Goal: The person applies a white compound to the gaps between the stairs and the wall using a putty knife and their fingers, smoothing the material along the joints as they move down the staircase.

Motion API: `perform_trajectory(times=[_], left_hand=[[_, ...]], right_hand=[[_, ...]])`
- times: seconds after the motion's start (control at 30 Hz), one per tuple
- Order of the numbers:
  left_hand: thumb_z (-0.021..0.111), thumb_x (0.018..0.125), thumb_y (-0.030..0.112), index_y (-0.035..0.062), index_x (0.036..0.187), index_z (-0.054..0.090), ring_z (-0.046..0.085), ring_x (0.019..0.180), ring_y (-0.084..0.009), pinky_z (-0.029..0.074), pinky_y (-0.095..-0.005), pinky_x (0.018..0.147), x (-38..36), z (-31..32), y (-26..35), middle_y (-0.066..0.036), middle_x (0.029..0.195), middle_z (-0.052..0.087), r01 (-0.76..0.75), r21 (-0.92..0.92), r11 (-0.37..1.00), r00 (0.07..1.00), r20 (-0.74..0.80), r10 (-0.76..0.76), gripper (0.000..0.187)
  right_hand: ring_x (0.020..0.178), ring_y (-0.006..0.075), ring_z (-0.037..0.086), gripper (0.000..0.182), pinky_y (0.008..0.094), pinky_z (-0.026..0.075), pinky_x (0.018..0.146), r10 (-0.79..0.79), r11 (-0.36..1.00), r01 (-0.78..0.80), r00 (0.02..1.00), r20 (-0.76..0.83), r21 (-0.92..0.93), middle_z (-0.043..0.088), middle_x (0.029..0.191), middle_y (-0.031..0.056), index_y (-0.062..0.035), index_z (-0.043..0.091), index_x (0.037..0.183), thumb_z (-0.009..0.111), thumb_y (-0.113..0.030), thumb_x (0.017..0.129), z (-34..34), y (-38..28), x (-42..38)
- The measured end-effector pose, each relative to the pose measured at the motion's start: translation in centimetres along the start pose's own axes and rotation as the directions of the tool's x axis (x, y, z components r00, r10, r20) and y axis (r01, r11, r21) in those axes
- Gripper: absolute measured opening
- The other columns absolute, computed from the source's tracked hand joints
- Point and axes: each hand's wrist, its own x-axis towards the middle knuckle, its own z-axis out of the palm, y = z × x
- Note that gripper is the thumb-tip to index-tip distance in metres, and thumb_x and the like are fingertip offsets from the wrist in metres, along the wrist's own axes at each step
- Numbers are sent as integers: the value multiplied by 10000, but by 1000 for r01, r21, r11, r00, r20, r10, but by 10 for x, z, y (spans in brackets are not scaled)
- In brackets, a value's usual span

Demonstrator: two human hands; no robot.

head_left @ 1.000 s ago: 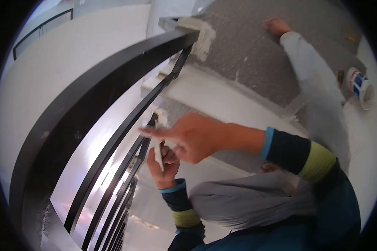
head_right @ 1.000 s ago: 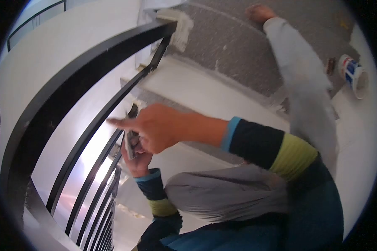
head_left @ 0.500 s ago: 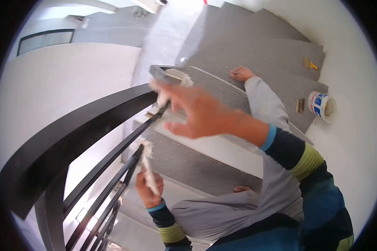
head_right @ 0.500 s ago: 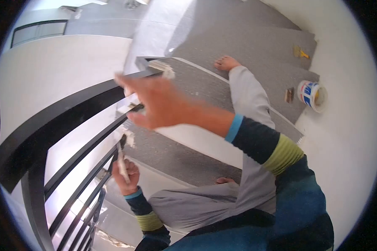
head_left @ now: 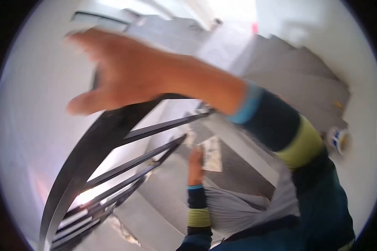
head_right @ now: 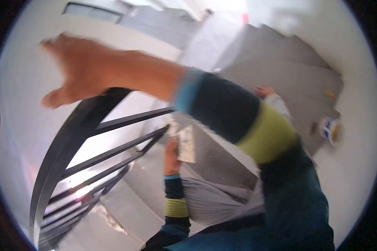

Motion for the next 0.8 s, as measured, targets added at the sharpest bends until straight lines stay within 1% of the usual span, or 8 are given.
perform_trajectory(times=[0.13, 0.17, 0.27, 0.4, 0.5, 0.57, 0.63, 0.8], left_hand=[[604, 807, 34, 0, 1262, 506, 422, 1259, -377, 355, -441, 1044, 12, 4, 7, -239, 1339, 456, -30, 67, 997, 996, -77, 35, 467], [559, 871, 102, -27, 1203, 523, 504, 1182, -286, 403, -360, 995, 10, 28, 38, -189, 1253, 531, 71, -354, 933, 967, -206, -152, 358], [491, 902, 111, -35, 1155, 547, 563, 1030, -169, 428, -268, 909, 3, 54, 105, -103, 1129, 591, 159, -438, 885, 964, -123, -234, 297], [487, 902, 87, -24, 1148, 567, 553, 910, -103, 423, -233, 840, 3, 44, 99, -39, 1041, 610, -6, -327, 945, 995, -94, -26, 282], [510, 908, 108, -34, 1202, 552, 546, 941, -106, 420, -233, 851, 4, 45, 99, -37, 1058, 609, -21, -290, 957, 979, -201, -39, 330], [525, 908, 127, -44, 1272, 512, 546, 1002, -125, 417, -241, 896, -5, 50, 117, -71, 1122, 601, 65, -20, 998, 902, -427, -67, 402], [541, 900, 141, -62, 1317, 464, 548, 1061, -157, 409, -254, 941, -16, 46, 117, -113, 1194, 578, 64, 273, 960, 886, -458, 71, 471], [533, 889, 148, -64, 1348, 413, 548, 1139, -248, 429, -338, 984, -40, 74, 204, -172, 1261, 539, 79, -271, 959, 936, -311, -165, 520]], right_hand=[[1094, 376, 566, 934, 417, 437, 973, 48, 968, 26, 957, 287, -248, 579, 1177, 238, 65, 446, 1307, 778, -488, 632, 9, -6, 21], [1088, 361, 577, 934, 407, 444, 967, 16, 951, 85, 946, 323, -296, 597, 1174, 220, 54, 464, 1299, 788, -492, 614, 11, -6, 23], [1046, 331, 626, 998, 391, 469, 944, -131, 934, 203, 960, 247, -293, 624, 1173, 199, -14, 500, 1298, 795, -580, 531, 13, 2, 22], [1040, 294, 628, 892, 400, 471, 927, -211, 926, 256, 960, 181, -278, 658, 1118, 152, -47, 560, 1247, 773, -563, 551, 22, 15, 15], [1176, 370, 486, 1029, 523, 378, 997, -69, 997, 72, 956, 286, -1, 385, 1358, 288, 72, 163, 1439, 719, -462, 758, -5, -2, 2], [992, 299, 634, 820, 425, 474, 896, -97, 969, 137, 977, 191, -207, 664, 1050, 163, -53, 590, 1202, 765, -528, 557, 3, 6, 1], [1029, 325, 596, 767, 457, 466, 873, -86, 963, 126, 982, 171, -238, 618, 1071, 180, -56, 592, 1187, 758, -489, 576, 5, -2, -6], [1037, 366, 584, 833, 470, 475, 859, 85, 993, -54, 944, 318, -106, 562, 1113, 222, -36, 528, 1262, 780, -462, 593, 5, -12, -7]])
